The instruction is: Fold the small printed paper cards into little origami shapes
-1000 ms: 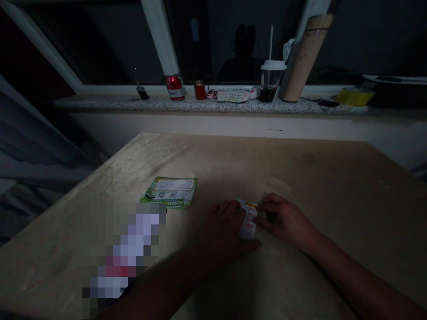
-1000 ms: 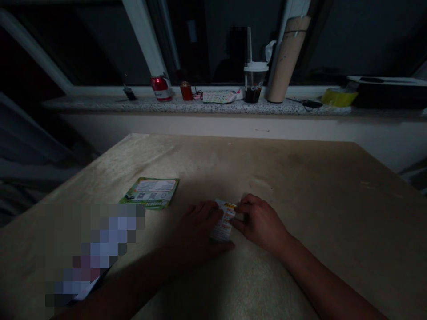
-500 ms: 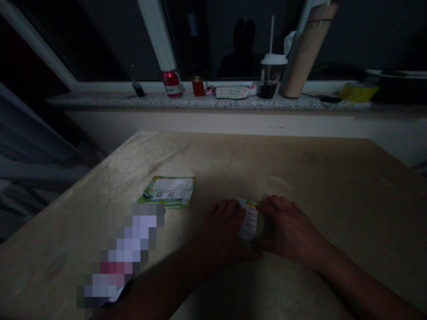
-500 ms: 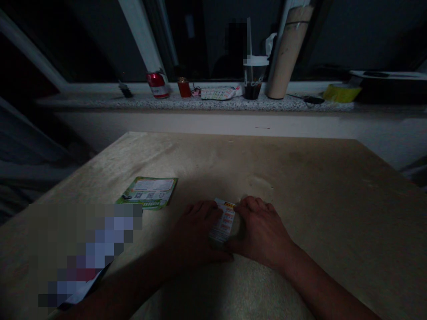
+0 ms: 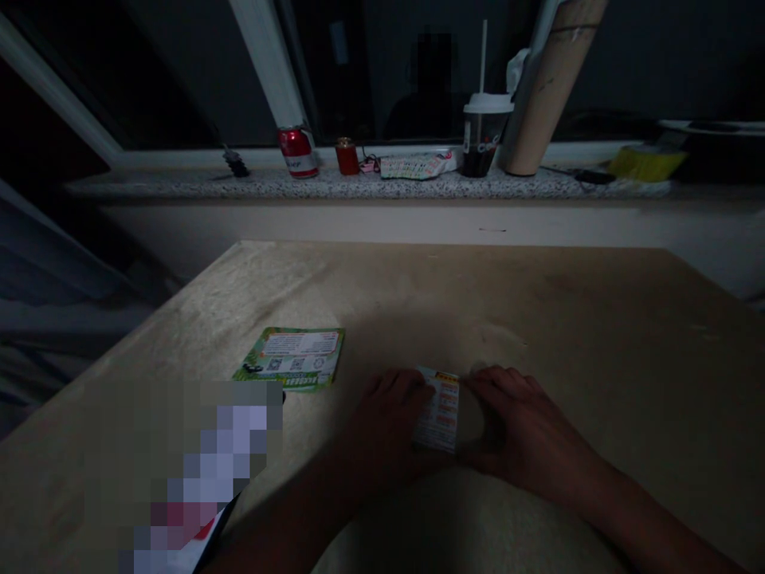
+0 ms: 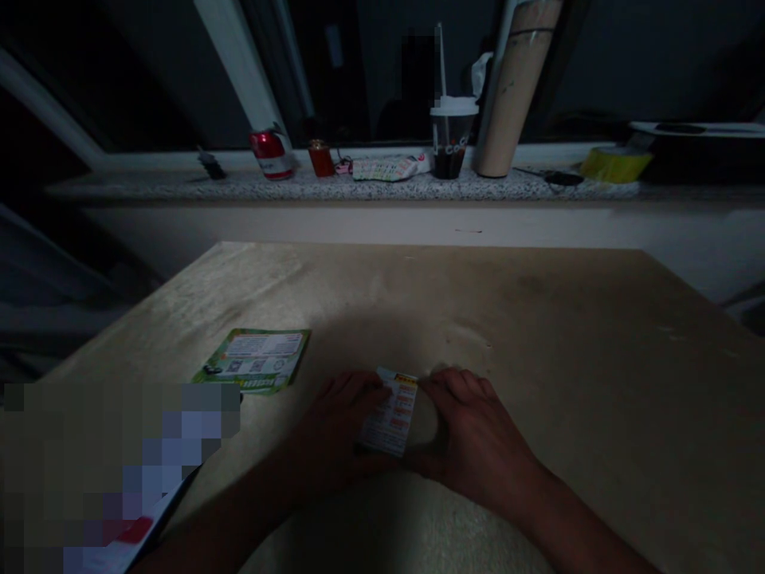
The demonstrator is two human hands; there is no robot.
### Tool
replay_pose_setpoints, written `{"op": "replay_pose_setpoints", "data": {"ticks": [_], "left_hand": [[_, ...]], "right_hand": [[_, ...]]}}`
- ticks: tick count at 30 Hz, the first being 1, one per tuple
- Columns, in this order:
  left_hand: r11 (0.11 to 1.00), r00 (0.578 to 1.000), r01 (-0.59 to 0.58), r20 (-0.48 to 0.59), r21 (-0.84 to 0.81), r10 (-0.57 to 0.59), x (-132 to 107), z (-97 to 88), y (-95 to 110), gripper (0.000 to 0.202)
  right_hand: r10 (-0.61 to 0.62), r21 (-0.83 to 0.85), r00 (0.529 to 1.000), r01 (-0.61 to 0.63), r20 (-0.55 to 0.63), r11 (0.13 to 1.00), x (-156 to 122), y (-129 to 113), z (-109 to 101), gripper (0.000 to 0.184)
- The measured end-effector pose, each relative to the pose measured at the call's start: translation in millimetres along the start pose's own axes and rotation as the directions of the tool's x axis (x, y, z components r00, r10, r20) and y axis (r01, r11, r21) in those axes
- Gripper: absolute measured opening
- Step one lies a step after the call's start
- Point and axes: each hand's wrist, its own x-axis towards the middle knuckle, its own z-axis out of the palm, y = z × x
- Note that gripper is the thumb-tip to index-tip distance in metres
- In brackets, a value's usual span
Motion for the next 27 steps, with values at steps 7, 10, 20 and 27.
{"op": "replay_pose_setpoints", "data": {"ticks": [7, 10, 20, 27], "left_hand": [[1.000, 0.995, -0.021, -0.093, -0.012, 0.020, -0.6, -2.4, 3.1, 0.047], [0.998, 0.992, -0.049, -0.121, -0.041, 0.044, -0.3, -3.2, 5.5, 0.033], [0.917, 0.897, -0.047, -0.421, -0.396, -0.136, -6.5, -9.5, 3.1, 0.034], [0.803, 0.901, 0.020, -0.336, -0.596, -0.273, 2.1, -11.9, 6.2, 0.017]], "right_hand": [[-0.114, 0.077, 0.993, 0.114, -0.005, 0.990, 2.6, 5.2, 1.5, 0.050], [-0.186, 0.115, 0.982, 0.189, -0.035, 0.975, 3.8, 4.7, 5.0, 0.042], [-0.070, 0.437, 0.971, 0.166, -0.228, 0.884, 4.6, 0.8, 6.4, 0.015], [0.217, 0.683, 0.942, 0.018, -0.256, 0.730, 4.4, -12.1, 3.0, 0.028]]}}
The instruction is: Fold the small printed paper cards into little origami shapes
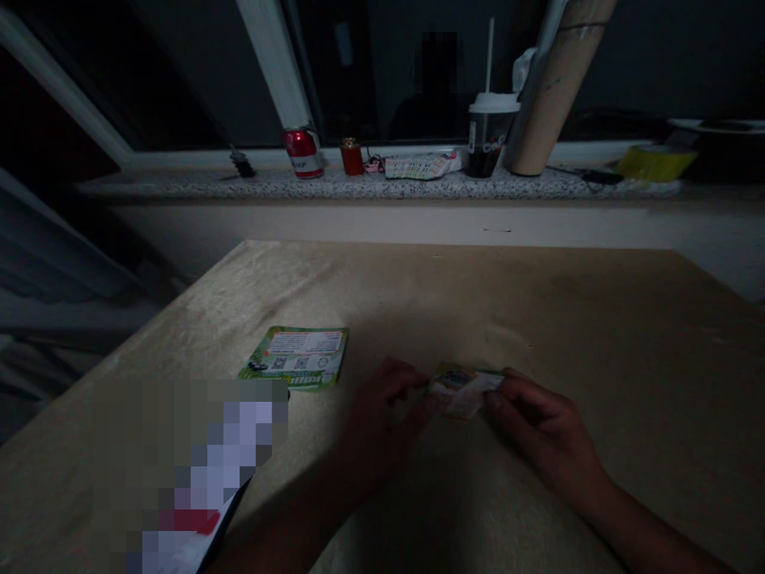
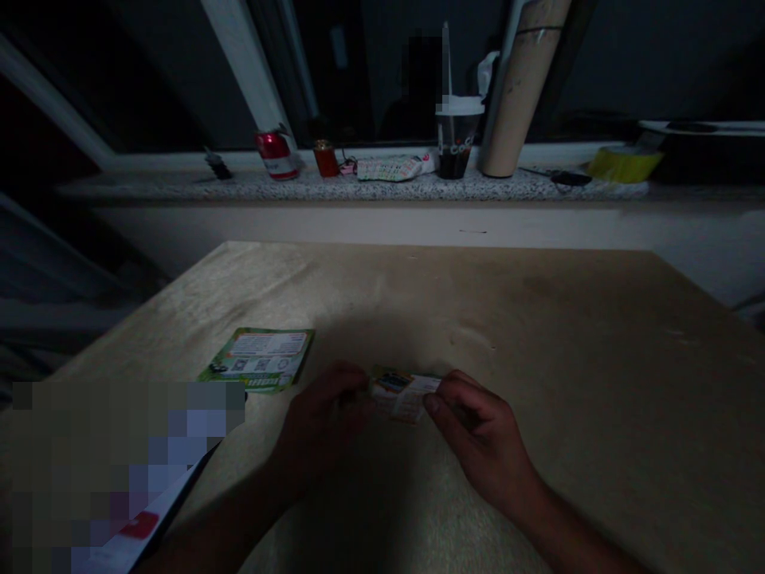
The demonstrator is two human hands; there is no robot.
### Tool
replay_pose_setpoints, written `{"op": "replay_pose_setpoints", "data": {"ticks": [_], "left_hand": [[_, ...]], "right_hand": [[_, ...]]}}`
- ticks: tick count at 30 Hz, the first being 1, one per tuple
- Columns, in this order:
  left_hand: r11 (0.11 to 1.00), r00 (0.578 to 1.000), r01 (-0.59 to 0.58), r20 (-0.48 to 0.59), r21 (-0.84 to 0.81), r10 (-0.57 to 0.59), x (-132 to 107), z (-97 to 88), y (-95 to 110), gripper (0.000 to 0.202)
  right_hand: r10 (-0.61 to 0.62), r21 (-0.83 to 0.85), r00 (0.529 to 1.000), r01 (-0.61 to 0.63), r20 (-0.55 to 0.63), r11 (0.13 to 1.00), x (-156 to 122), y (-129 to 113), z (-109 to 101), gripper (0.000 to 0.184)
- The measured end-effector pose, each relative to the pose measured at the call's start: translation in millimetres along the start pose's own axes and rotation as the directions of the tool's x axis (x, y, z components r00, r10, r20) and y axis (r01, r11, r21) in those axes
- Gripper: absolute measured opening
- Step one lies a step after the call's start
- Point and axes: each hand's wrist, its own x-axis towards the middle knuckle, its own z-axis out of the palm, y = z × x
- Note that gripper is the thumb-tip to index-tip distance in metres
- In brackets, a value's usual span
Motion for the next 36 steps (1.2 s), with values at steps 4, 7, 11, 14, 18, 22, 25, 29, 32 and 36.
{"op": "replay_pose_setpoints", "data": {"ticks": [4, 7, 11, 14, 18, 22, 25, 29, 32, 36], "left_hand": [[0.906, 0.946, 0.317, 0.165, -0.280, -0.280, -1.4, 8.7, -2.7, 0.021], [0.784, 0.893, 0.446, 0.267, -0.432, -0.362, -1.9, 12.3, -4.1, 0.025], [0.723, 0.866, 0.499, 0.304, -0.478, -0.396, -0.5, 14.6, -4.6, 0.027], [0.720, 0.860, 0.509, 0.295, -0.472, -0.415, 0.5, 14.4, -3.5, 0.026], [0.688, 0.845, 0.533, 0.275, -0.493, -0.458, 1.5, 11.8, -2.6, 0.025], [0.628, 0.840, 0.532, 0.258, -0.568, -0.478, 3.0, 10.9, -4.1, 0.024], [0.606, 0.829, 0.543, 0.256, -0.581, -0.498, 3.7, 11.9, -5.8, 0.026], [0.568, 0.818, 0.557, 0.280, -0.606, -0.503, 2.7, 13.3, -7.1, 0.029], [0.564, 0.820, 0.556, 0.292, -0.611, -0.492, 1.5, 13.6, -7.1, 0.030], [0.586, 0.823, 0.555, 0.284, -0.591, -0.492, 0.8, 14.1, -7.1, 0.032]], "right_hand": [[0.175, 0.217, 0.983, -0.182, 0.052, 0.959, -1.2, 3.5, 5.2, 0.025], [0.238, 0.274, 0.965, -0.261, 0.113, 0.926, -2.1, 7.5, 5.8, 0.025], [0.282, 0.305, 0.941, -0.328, 0.185, 0.894, -1.8, 9.5, 4.6, 0.024], [0.286, 0.351, 0.939, -0.338, 0.193, 0.873, -2.3, 10.3, 4.1, 0.018], [0.156, 0.357, 0.984, -0.176, 0.085, 0.917, -4.6, 10.5, 3.3, 0.018], [-0.050, 0.130, 0.998, 0.054, -0.033, 0.990, -6.4, 10.4, 1.7, 0.020], [-0.162, -0.017, 0.987, 0.162, -0.016, 0.987, -6.7, 11.8, 0.2, 0.019], [-0.237, -0.128, 0.971, 0.240, 0.035, 0.962, -5.8, 13.8, -1.8, 0.018], [-0.281, -0.126, 0.957, 0.288, 0.069, 0.949, -5.1, 13.8, -2.8, 0.020], [-0.295, -0.101, 0.950, 0.304, 0.102, 0.947, -5.1, 12.8, -3.2, 0.023]]}}
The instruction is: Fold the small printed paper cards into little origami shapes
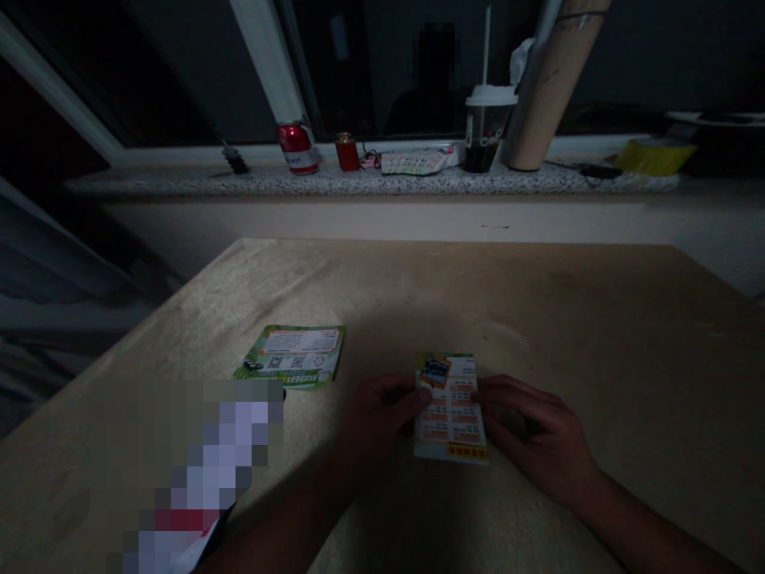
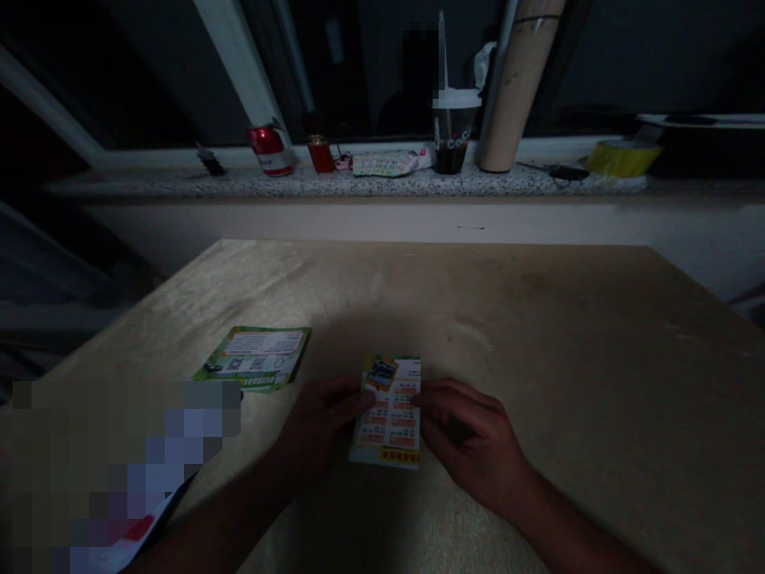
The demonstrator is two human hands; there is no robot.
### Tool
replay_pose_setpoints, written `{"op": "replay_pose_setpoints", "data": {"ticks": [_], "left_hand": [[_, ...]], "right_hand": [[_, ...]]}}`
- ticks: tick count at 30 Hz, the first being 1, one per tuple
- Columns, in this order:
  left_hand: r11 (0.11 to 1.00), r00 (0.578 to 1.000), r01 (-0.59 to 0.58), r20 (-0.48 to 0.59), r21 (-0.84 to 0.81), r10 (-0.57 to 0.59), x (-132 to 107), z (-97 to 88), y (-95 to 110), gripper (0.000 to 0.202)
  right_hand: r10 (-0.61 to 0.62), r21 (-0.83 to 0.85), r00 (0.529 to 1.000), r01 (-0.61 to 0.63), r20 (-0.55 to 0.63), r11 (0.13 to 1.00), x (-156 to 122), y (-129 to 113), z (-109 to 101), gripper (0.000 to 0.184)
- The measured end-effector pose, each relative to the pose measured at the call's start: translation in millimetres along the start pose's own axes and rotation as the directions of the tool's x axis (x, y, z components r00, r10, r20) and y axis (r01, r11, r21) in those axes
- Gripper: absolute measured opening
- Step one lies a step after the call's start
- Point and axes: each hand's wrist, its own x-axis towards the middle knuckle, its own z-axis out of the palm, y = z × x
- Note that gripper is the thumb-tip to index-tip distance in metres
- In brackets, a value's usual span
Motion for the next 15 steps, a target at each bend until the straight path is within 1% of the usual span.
{"op": "replay_pose_setpoints", "data": {"ticks": [3, 7, 10, 15], "left_hand": [[0.999, 1.000, 0.002, 0.018, -0.040, -0.001, 0.4, 0.1, -1.5, 0.030], [0.995, 0.997, 0.008, 0.078, -0.103, 0.000, 1.2, -1.2, -4.1, 0.027], [0.989, 0.990, 0.020, 0.139, -0.145, 0.001, 1.4, -1.8, -5.0, 0.029], [0.986, 0.979, 0.026, 0.202, -0.163, 0.007, 1.0, -0.3, -5.8, 0.032]], "right_hand": [[-0.022, 0.007, 1.000, 0.022, -0.008, 1.000, -0.6, -0.7, 0.1, 0.024], [-0.045, -0.009, 0.999, 0.045, -0.018, 0.999, -1.5, -2.0, 0.2, 0.024], [-0.070, -0.007, 0.998, 0.070, -0.004, 0.998, -1.1, -3.0, -0.3, 0.024], [-0.142, 0.031, 0.990, 0.142, 0.012, 0.989, 0.1, -2.8, -1.4, 0.024]]}}
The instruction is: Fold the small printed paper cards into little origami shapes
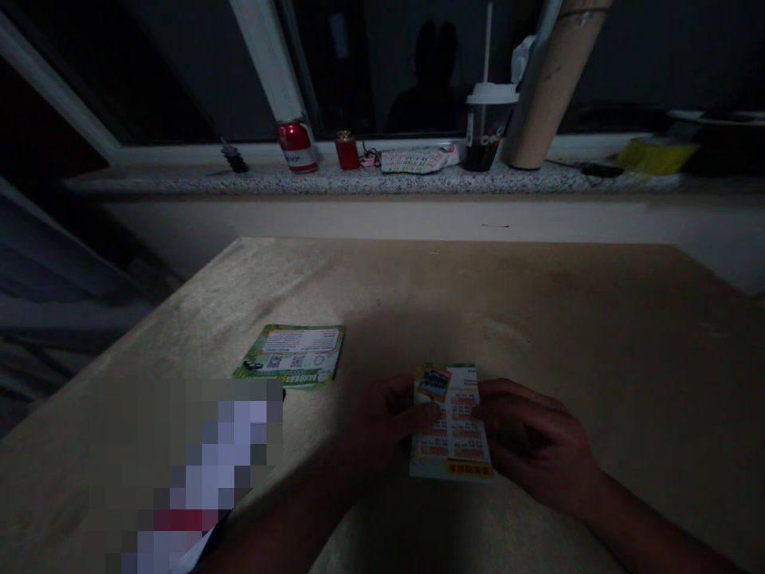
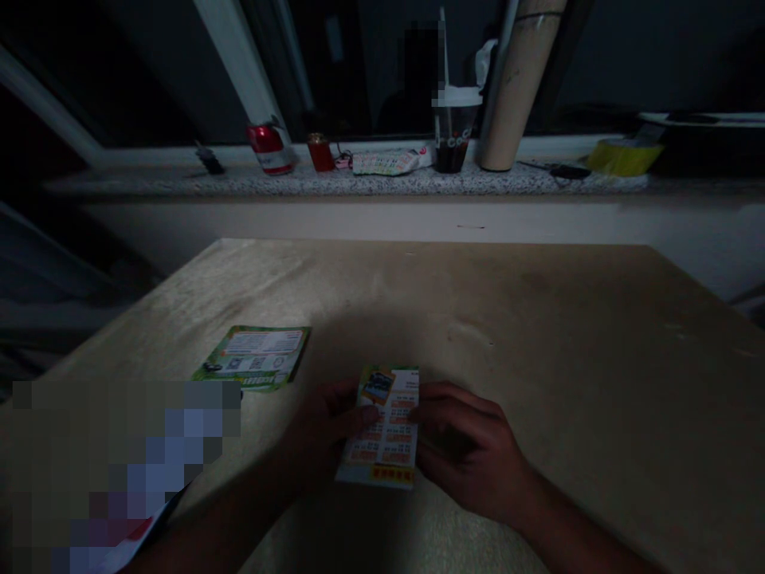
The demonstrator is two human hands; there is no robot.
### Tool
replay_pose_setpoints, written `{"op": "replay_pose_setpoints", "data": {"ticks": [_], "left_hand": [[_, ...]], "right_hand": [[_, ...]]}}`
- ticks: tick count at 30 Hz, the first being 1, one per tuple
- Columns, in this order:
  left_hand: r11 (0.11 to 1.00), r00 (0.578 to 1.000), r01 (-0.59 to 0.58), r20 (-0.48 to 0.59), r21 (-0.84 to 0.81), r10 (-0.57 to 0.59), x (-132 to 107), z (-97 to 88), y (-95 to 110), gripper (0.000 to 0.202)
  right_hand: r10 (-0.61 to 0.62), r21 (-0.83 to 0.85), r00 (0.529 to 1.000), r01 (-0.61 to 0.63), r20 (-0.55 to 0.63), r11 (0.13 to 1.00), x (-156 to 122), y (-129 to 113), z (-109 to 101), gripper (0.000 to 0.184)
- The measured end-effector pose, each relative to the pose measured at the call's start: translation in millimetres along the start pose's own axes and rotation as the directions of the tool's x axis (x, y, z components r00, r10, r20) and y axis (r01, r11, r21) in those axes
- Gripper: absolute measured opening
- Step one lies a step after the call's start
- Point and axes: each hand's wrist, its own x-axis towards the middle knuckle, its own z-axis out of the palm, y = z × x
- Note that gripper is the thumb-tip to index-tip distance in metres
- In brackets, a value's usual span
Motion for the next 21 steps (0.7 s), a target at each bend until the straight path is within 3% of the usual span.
{"op": "replay_pose_setpoints", "data": {"ticks": [12, 21], "left_hand": [[0.999, 0.999, 0.010, 0.045, 0.050, -0.012, -1.7, -5.5, -6.1, 0.034], [0.973, 1.000, 0.031, -0.003, 0.230, -0.031, -0.9, -4.0, -5.0, 0.046]], "right_hand": [[0.022, 0.120, 1.000, -0.023, 0.011, 0.992, -2.5, 2.7, -1.0, 0.026], [0.057, 0.163, 0.998, -0.054, -0.017, 0.985, 1.0, -1.8, -1.6, 0.017]]}}
